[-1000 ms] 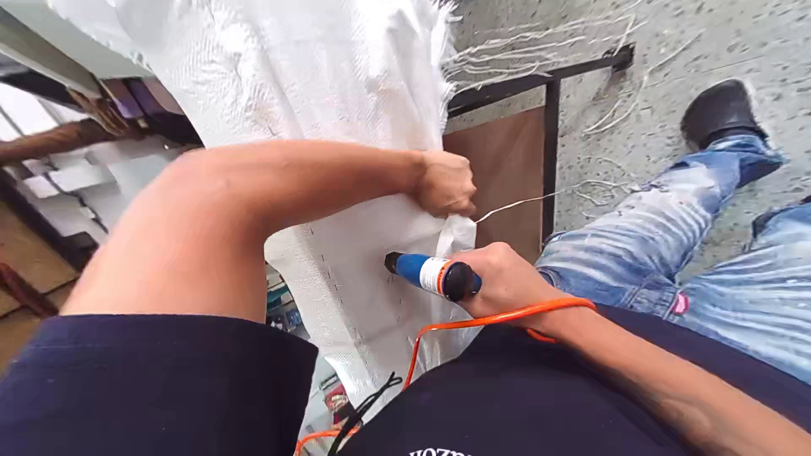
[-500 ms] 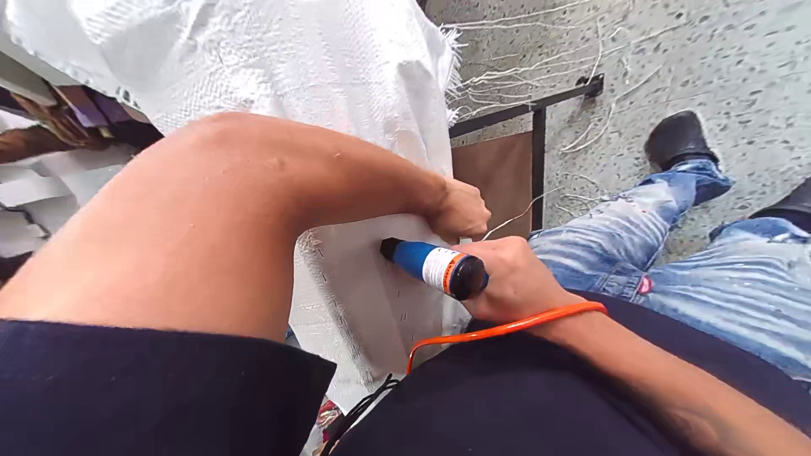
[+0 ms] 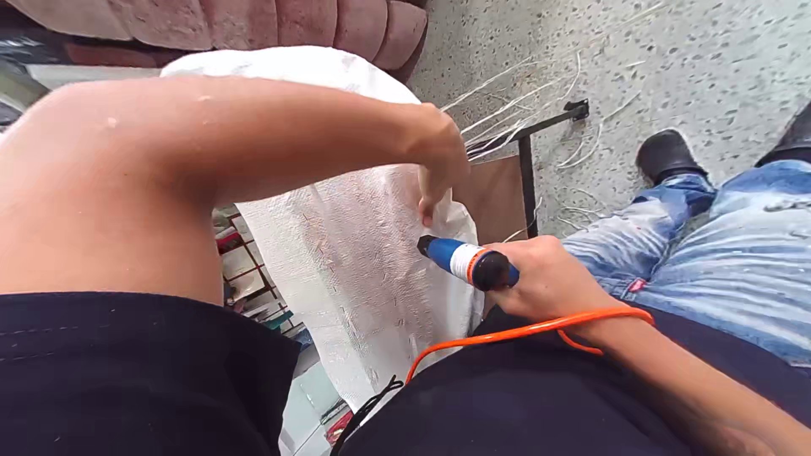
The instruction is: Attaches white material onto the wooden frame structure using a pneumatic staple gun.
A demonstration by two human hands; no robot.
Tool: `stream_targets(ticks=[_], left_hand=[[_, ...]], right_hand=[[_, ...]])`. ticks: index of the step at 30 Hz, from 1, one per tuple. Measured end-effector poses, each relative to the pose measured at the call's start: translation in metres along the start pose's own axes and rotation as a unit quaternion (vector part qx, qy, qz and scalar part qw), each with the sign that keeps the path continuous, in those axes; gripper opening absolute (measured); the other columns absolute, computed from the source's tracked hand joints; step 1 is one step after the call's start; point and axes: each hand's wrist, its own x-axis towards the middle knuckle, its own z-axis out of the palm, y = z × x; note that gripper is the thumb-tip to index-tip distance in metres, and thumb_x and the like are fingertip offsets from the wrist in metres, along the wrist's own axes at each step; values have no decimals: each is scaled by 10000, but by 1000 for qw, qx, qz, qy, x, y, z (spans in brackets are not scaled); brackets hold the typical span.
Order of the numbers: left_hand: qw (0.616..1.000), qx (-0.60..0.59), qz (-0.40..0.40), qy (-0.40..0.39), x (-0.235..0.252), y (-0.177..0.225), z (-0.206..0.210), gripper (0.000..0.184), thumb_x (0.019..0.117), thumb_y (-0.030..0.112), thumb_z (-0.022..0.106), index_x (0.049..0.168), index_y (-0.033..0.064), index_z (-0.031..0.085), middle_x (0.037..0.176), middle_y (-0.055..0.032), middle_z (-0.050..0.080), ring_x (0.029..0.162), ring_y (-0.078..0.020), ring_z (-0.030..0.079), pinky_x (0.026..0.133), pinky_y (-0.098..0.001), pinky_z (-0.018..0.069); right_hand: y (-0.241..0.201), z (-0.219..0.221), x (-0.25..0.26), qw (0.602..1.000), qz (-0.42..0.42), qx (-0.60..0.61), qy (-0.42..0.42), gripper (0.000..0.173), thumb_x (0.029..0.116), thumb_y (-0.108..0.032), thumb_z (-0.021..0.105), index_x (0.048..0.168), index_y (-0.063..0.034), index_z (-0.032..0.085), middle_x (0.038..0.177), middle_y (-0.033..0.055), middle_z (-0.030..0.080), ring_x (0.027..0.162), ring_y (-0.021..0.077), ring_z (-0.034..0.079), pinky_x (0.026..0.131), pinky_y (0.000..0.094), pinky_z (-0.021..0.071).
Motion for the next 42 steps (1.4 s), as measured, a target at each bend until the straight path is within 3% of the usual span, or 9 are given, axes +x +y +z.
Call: stream_targets(ticks=[2, 4, 6, 8, 9, 12, 17, 28, 42], left_hand=[[1000, 11, 1, 11, -57, 17, -17, 566, 610, 670, 821, 679, 124, 687, 688, -117, 642, 668, -351, 649, 534, -588, 480], [995, 23, -35, -92, -97, 44, -53, 327, 791, 323, 848, 836, 42, 688, 820, -139, 649, 813, -355, 651, 684, -558, 495], [999, 14, 30, 22, -112, 42, -46, 114, 834, 100, 760, 794, 31, 679, 801, -127, 662, 803, -338, 658, 762, -556, 497], [981, -25, 104, 163, -113, 33, -24, 105, 924, 13, 611, 857, 23, 690, 895, -136, 691, 902, -339, 667, 1068, -602, 406], [974, -52, 112, 190, -112, 34, -15, 136, 967, 23, 566, 928, 16, 696, 937, -149, 701, 945, -353, 681, 1131, -612, 376], [972, -102, 81, 193, -103, 36, 6, 148, 954, 174, 636, 974, 28, 650, 805, -158, 669, 755, -376, 684, 707, -585, 536], [960, -81, 144, 224, -73, 13, 16, 225, 999, 207, 570, 1013, -4, 648, 740, -168, 653, 663, -373, 676, 612, -570, 539], [955, -106, 238, 141, -42, 3, 24, 146, 927, 159, 646, 982, 29, 686, 721, -136, 653, 700, -348, 665, 646, -572, 502], [952, -166, 243, 86, -28, -13, 27, 210, 860, 245, 765, 997, 94, 717, 798, -101, 671, 792, -315, 679, 674, -552, 524]], right_hand=[[0, -12, 2, 1000, -3, -7, 0, 287, 842, -392, 642, 821, -106, 667, 682, 72, 668, 659, 257, 696, 553, 496, 524], [-3, -21, 1, 1000, -4, -8, -2, 294, 847, -394, 633, 801, -105, 655, 666, 72, 657, 644, 259, 690, 536, 492, 516], [-6, -29, 2, 1000, -3, -7, -2, 282, 835, -386, 632, 803, -108, 660, 667, 70, 661, 646, 257, 695, 533, 493, 515], [-8, -36, 5, 1000, -4, -11, -6, 280, 840, -391, 634, 821, -113, 669, 676, 67, 666, 654, 256, 696, 543, 495, 519], [-10, -38, 7, 1000, -3, -12, -11, 288, 846, -402, 629, 820, -117, 667, 670, 66, 660, 648, 257, 692, 539, 497, 514], [-16, -43, 13, 999, -14, -13, -31, 281, 849, -396, 634, 804, -119, 653, 663, 68, 650, 641, 269, 684, 532, 507, 506], [-11, -35, 31, 997, -20, -7, -68, 271, 811, -392, 676, 859, -125, 683, 712, 76, 672, 686, 292, 698, 566, 534, 534], [-10, 39, 66, 993, -39, 92, -70, 241, 799, -340, 697, 877, -113, 694, 734, 63, 698, 707, 251, 714, 592, 499, 554], [-22, 21, 128, 999, -17, 31, -12, 285, 831, -382, 644, 856, -100, 677, 703, 66, 678, 667, 246, 701, 543, 470, 528]])
